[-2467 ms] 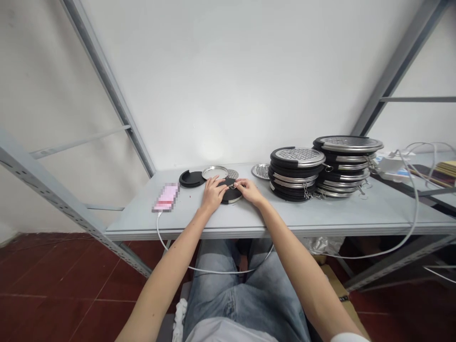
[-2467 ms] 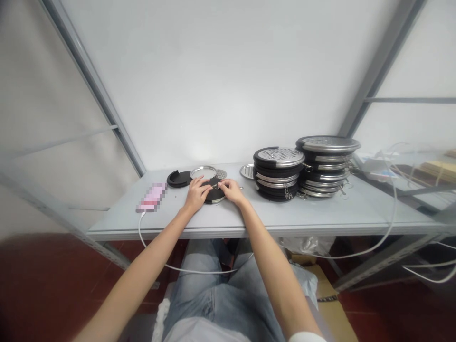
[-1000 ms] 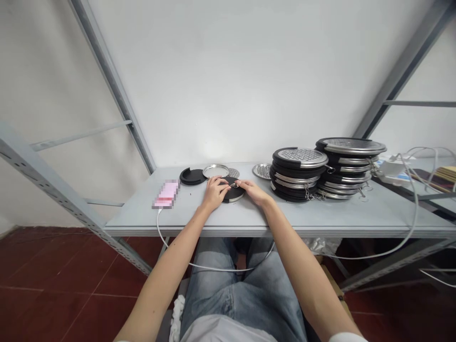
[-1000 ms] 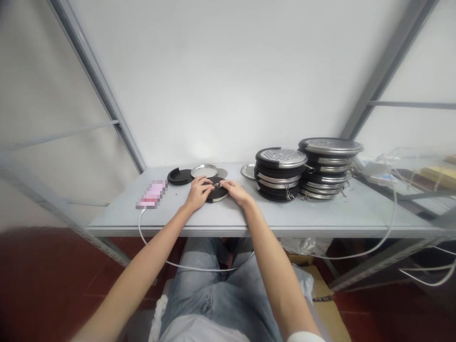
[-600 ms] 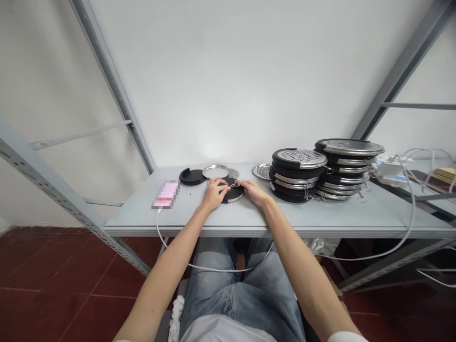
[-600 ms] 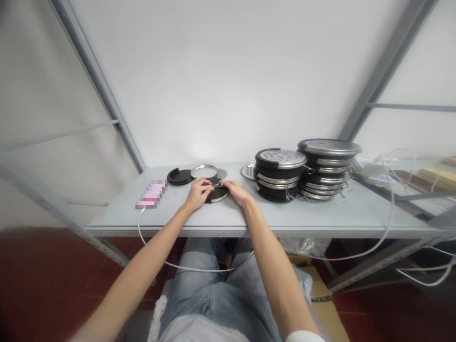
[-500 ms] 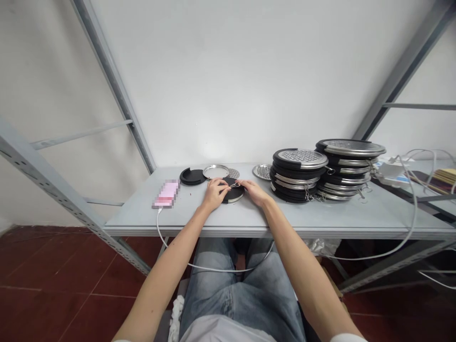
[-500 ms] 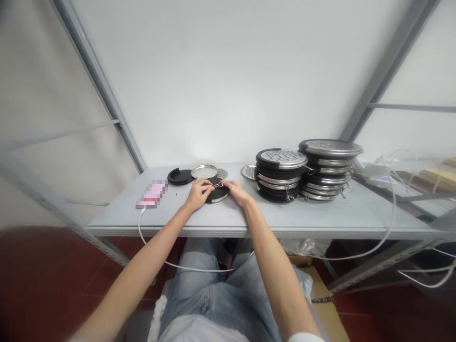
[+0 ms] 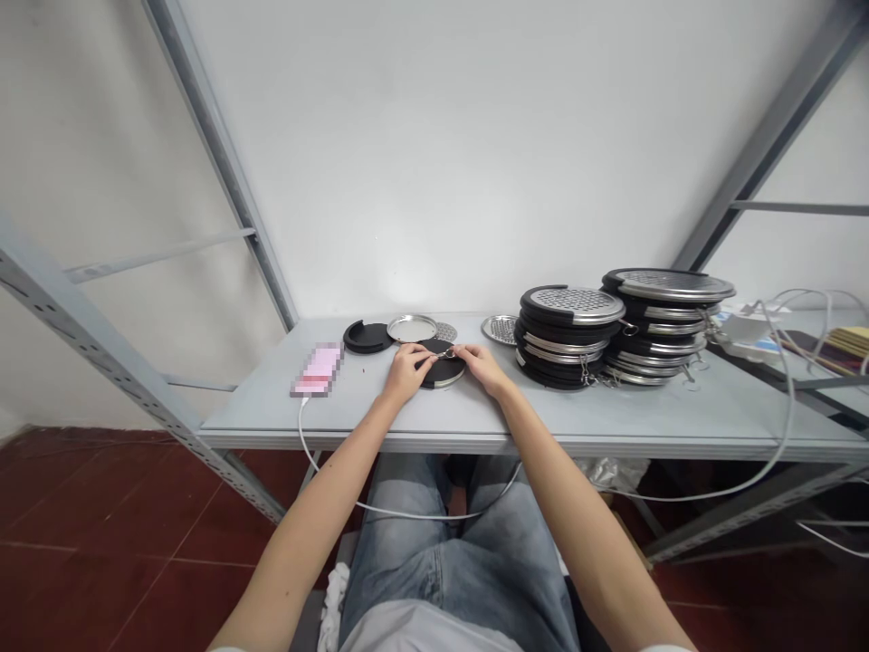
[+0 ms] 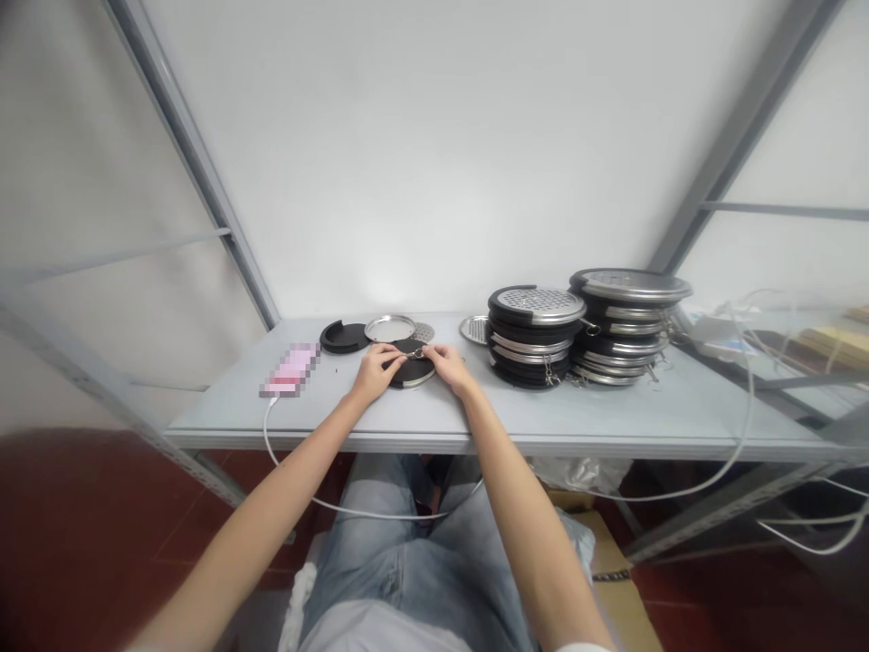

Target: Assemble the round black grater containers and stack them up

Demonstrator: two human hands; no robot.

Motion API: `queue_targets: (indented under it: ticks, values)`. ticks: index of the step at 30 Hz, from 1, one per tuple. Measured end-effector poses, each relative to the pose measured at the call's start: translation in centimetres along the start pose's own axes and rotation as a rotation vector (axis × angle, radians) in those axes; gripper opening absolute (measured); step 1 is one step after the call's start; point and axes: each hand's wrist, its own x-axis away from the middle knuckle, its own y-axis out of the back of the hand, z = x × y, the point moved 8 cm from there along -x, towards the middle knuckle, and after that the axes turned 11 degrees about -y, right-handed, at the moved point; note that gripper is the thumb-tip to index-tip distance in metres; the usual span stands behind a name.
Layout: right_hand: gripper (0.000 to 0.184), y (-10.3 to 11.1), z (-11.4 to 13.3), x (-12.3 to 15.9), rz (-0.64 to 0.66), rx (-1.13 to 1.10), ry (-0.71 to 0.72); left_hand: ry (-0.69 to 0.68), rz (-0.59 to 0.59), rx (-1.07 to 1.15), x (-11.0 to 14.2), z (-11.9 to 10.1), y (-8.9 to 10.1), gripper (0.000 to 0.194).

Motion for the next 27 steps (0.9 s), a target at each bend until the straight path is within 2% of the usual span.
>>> queue_targets:
  ticks: [13, 21, 27]
  values:
    - [0.021, -0.2, 1.8, 0.9, -0.018, 0.015, 0.167, 0.008, -0.023, 0.011, 0.0, 0.3, 0.0, 0.012]
    - [0.028, -0.3, 2.2, 1.1, -0.039, 0.074, 0.247, 0.008, -0.051, 0.058, 0.1, 0.2, 0.2, 0.015]
    - [0.026, -0.6, 2.4, 1.4, -0.042, 0.166, 0.277, 0.011, -0.010, 0.092, 0.0, 0.0, 0.0, 0.014]
